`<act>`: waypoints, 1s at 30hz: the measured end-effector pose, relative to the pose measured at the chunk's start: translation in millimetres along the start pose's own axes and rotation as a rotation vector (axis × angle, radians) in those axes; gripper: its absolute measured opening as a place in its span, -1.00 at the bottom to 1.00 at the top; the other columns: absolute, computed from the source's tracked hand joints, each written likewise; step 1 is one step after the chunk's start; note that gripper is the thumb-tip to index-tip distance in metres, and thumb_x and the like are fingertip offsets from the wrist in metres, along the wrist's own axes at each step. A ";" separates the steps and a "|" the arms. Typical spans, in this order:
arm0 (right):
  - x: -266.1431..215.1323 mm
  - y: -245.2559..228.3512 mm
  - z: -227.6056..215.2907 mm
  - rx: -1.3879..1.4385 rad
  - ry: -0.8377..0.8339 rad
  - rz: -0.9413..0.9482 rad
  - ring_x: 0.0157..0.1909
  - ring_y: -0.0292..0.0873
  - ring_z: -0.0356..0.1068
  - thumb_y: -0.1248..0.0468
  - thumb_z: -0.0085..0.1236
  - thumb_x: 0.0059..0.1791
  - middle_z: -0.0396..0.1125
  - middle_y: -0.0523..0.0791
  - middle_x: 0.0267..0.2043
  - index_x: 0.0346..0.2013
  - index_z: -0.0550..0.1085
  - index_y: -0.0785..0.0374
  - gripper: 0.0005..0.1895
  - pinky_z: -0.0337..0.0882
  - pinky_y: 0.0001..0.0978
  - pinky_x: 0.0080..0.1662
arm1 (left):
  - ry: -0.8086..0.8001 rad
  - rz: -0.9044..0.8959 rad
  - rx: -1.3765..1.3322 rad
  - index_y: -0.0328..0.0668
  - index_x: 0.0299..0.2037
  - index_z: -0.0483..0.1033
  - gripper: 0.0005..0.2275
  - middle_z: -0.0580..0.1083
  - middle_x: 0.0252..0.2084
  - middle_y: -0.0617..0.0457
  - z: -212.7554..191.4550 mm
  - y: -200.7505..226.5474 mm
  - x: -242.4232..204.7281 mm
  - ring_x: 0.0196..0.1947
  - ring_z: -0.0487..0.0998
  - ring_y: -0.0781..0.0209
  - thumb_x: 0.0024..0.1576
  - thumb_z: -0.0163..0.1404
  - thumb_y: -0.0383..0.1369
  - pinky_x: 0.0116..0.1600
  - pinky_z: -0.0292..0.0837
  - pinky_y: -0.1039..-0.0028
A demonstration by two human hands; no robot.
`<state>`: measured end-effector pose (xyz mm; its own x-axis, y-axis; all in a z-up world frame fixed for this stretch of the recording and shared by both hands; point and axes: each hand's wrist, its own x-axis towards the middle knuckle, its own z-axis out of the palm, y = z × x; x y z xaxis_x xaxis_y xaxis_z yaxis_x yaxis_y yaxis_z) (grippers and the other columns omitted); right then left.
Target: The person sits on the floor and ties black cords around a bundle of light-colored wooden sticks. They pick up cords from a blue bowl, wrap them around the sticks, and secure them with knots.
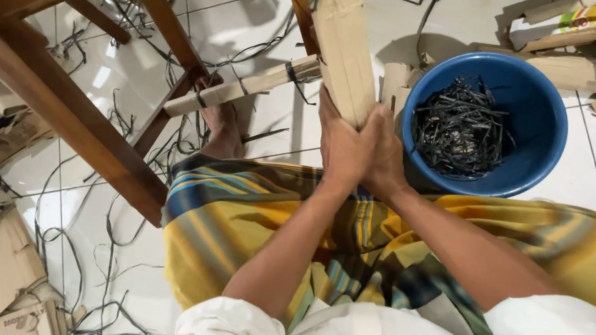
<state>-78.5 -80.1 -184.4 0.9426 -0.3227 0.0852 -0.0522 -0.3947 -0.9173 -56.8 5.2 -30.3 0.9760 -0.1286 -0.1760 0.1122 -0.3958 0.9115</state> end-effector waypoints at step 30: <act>7.0 -18.3 -60.6 0.117 -0.203 -0.054 0.05 0.24 0.51 0.21 0.27 0.04 0.49 0.17 -0.08 0.29 0.42 0.20 -0.48 0.45 0.16 0.08 | -0.284 0.032 -0.194 -0.39 0.32 0.24 -0.31 0.45 0.12 -0.47 1.7 -86.1 43.4 0.18 0.50 -0.38 0.13 0.20 -0.04 0.18 0.44 -0.18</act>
<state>-90.9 -127.3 -143.5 0.9906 -0.1194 0.0666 0.0280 -0.3001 -0.9535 -24.4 32.1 -117.1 0.8919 -0.3967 -0.2173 0.1420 -0.2106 0.9672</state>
